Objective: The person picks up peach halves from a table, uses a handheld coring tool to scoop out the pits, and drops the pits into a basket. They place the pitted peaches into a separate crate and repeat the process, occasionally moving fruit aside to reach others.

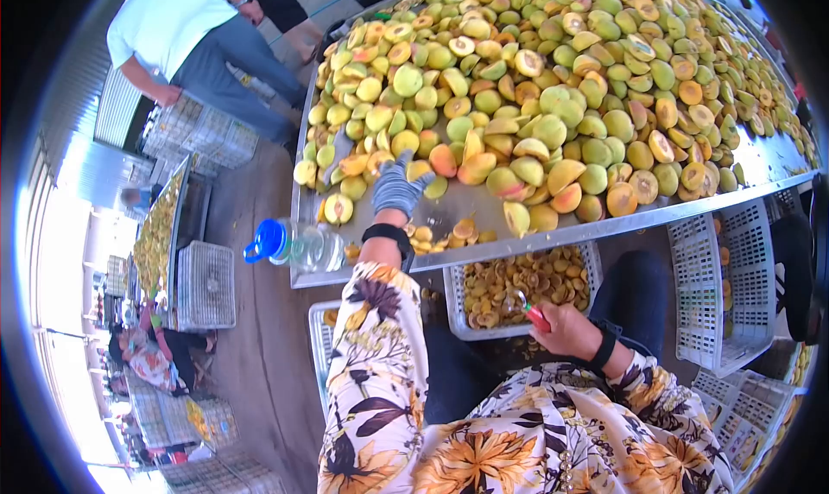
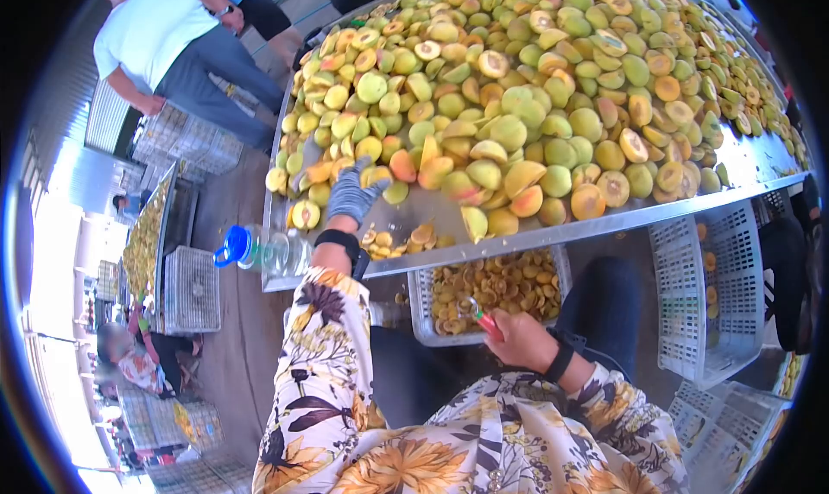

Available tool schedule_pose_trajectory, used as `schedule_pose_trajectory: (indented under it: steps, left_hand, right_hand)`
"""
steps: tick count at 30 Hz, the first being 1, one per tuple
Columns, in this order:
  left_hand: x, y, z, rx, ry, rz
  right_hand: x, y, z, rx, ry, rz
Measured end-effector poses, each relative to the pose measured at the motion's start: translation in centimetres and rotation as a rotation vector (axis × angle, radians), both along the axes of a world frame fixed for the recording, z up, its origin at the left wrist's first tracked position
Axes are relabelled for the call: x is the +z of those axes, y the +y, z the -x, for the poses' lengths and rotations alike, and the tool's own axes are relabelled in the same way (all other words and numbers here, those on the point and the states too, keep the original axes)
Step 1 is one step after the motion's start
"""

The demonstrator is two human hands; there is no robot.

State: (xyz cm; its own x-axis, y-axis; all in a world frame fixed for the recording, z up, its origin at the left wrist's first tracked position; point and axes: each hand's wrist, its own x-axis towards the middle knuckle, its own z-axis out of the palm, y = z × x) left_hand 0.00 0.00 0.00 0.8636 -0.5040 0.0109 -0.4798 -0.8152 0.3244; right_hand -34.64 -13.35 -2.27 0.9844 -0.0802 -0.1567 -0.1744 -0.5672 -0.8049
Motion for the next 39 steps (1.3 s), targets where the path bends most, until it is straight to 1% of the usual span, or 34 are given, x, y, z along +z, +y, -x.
schedule_pose_trajectory:
  steps: [1, 2, 3, 5, 6, 7, 8, 9, 10, 11, 13, 14, 15, 17, 18, 20, 21, 23, 24, 25, 27, 28, 30, 31, 33, 34, 35, 37, 38, 39]
  left_hand:
    - [-1.3, -1.1, -0.5, -0.007, 0.049, -0.066]
    - [-3.0, -1.5, -0.3, -0.057, -0.055, -0.141]
    - [-1.0, -3.0, -1.8, -0.068, -0.086, -0.155]
    - [0.1, -3.7, -0.9, 0.000, 0.021, -0.224]
    - [-1.5, -2.5, -1.0, -0.003, 0.152, 0.150]
    - [-1.3, -1.8, 0.3, 0.101, 0.527, 0.627]
    - [-1.0, -1.0, 1.5, 0.212, 0.892, 1.106]
    - [-0.6, 0.3, 2.7, 0.086, 1.141, 1.377]
    - [0.8, 0.8, 4.9, 0.099, 1.147, 1.472]
    - [2.1, 0.8, 7.2, 0.115, 1.154, 1.570]
    - [2.0, 1.4, 9.9, 0.227, 1.219, 1.654]
    - [0.8, 2.2, 10.6, 0.341, 1.340, 1.652]
    - [0.9, 2.3, 12.3, 0.348, 1.246, 1.642]
    - [-2.6, 2.2, 14.2, 0.309, 0.819, 1.563]
    - [-2.1, 1.9, 15.1, 0.313, 0.832, 1.563]
    - [-0.1, 1.2, 17.0, 0.310, 1.114, 1.637]
    - [0.0, 0.8, 17.7, 0.311, 1.129, 1.634]
    - [-0.1, 0.0, 18.7, 0.281, 1.101, 1.707]
    - [-0.2, -0.3, 19.1, 0.251, 1.051, 1.683]
    - [-0.3, -0.4, 19.4, 0.246, 1.064, 1.683]
    - [0.1, -0.8, 20.1, 0.220, 0.993, 1.628]
    - [0.4, -1.0, 20.6, 0.215, 1.002, 1.629]
    - [1.1, -1.5, 21.7, 0.194, 0.909, 1.599]
    - [1.0, -1.6, 22.1, 0.195, 0.912, 1.600]
    - [0.9, -1.8, 22.8, 0.130, 0.816, 1.584]
    - [0.9, -1.9, 22.9, 0.143, 0.762, 1.556]
    - [0.8, -1.7, 22.8, 0.145, 0.763, 1.558]
    - [0.7, -1.1, 22.6, 0.170, 0.887, 1.543]
    - [0.8, -0.9, 22.6, 0.246, 0.933, 1.535]
    - [0.9, -0.4, 22.3, 0.251, 0.929, 1.537]
  right_hand:
    - [0.1, 0.2, 0.6, -0.015, 0.016, -0.012]
    - [0.0, 0.5, 1.2, -0.035, -0.002, -0.011]
    - [0.3, -0.6, -0.3, -0.047, -0.032, -0.025]
    - [0.6, -1.0, 0.3, -0.085, -0.007, -0.036]
    - [-0.1, -1.3, 0.5, -0.091, 0.018, -0.036]
    - [0.0, -1.4, 0.2, -0.087, 0.023, -0.044]
    - [0.4, -1.4, -0.6, -0.109, -0.041, -0.097]
    - [1.0, -1.4, -1.6, -0.130, -0.104, -0.152]
    - [2.5, -1.1, -2.8, -0.146, -0.037, -0.208]
    - [1.9, -0.8, -3.8, -0.103, -0.109, -0.130]
    - [3.3, 0.2, -5.9, -0.080, -0.243, -0.131]
    - [3.4, 0.8, -6.8, -0.063, -0.267, -0.149]
    - [3.6, 1.5, -7.3, -0.052, -0.288, -0.164]
    - [3.1, 2.6, -7.7, -0.065, -0.320, -0.154]
    - [3.6, 3.0, -7.6, -0.077, -0.321, -0.189]
    - [3.8, 3.5, -6.9, -0.098, -0.314, -0.222]
    - [3.5, 3.7, -6.6, -0.121, -0.293, -0.236]
    - [3.2, 3.8, -5.9, -0.154, -0.271, -0.241]
    - [3.1, 3.8, -5.5, -0.183, -0.259, -0.266]
    - [3.2, 3.8, -5.2, -0.211, -0.247, -0.291]
    - [3.4, 3.9, -4.6, -0.245, -0.240, -0.280]
    - [3.5, 4.1, -4.2, -0.268, -0.234, -0.277]
    - [3.4, 4.5, -3.7, -0.292, -0.225, -0.277]
    - [3.3, 4.8, -3.4, -0.311, -0.218, -0.283]
    - [3.1, 5.7, -2.9, -0.342, -0.216, -0.314]
    - [3.0, 6.1, -2.7, -0.370, -0.215, -0.346]
    - [2.8, 6.3, -2.5, -0.370, -0.213, -0.345]
    - [2.7, 6.8, -2.2, -0.322, -0.198, -0.399]
    - [2.9, 7.0, -2.0, -0.298, -0.182, -0.329]
    - [3.2, 7.0, -1.9, -0.292, -0.180, -0.331]
